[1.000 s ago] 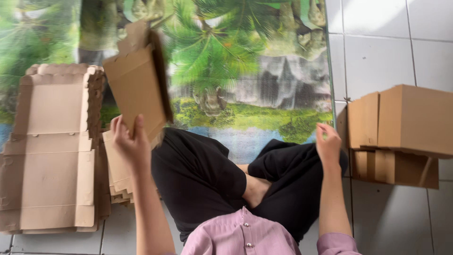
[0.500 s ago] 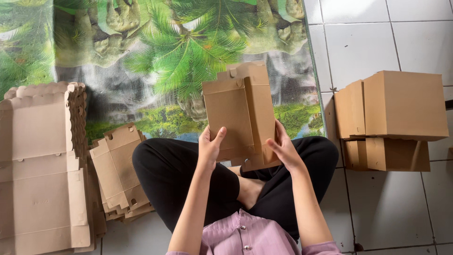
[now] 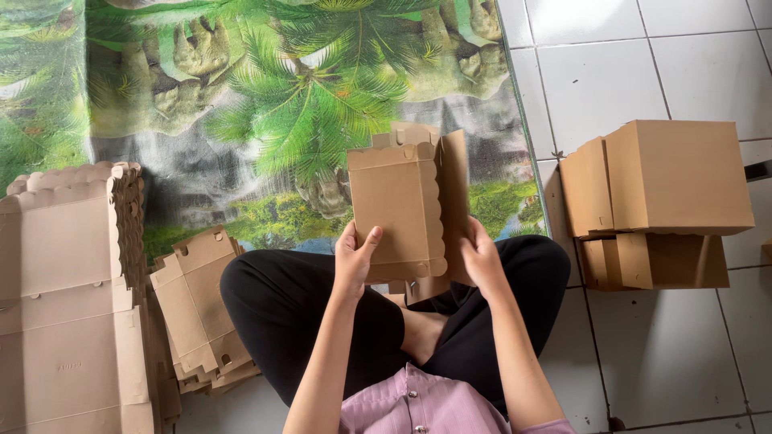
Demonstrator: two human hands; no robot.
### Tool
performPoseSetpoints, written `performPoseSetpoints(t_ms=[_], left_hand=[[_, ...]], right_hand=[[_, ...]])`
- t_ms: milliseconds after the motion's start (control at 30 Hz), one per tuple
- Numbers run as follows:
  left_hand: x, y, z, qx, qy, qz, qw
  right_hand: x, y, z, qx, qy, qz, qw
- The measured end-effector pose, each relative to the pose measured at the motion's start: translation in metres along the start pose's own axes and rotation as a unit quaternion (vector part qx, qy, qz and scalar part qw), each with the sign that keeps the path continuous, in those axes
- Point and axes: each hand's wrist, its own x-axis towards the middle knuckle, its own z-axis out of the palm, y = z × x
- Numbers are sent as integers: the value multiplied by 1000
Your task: The person sits on the floor and assembles flat cardboard pieces into small boxes by folding and interlocking the flaps. They handle multiple cardboard pieces, folding them into shape and stacking the finished boxes to the side.
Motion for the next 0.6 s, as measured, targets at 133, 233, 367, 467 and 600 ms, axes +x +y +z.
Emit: performPoseSetpoints(t_ms=[133,233,367,467,600], left_hand=[[15,-6,-19,162,11,58,985],[14,-11,-18,286,2,1,958],[1,-15,-5,278,-127,-66,950],[-4,-23,3,282,-144,-61,947],[18,-61,-5,198,-49,12,979]], right_hand=[[2,-4,-7,61,43,15,997],[-4,-22,-3,61,40,5,997],[-10,-27,9,33,6,-11,999],[-13,-36,9,23,-11,-34,999],[-17,-43,-6,93,-22,-46,994]])
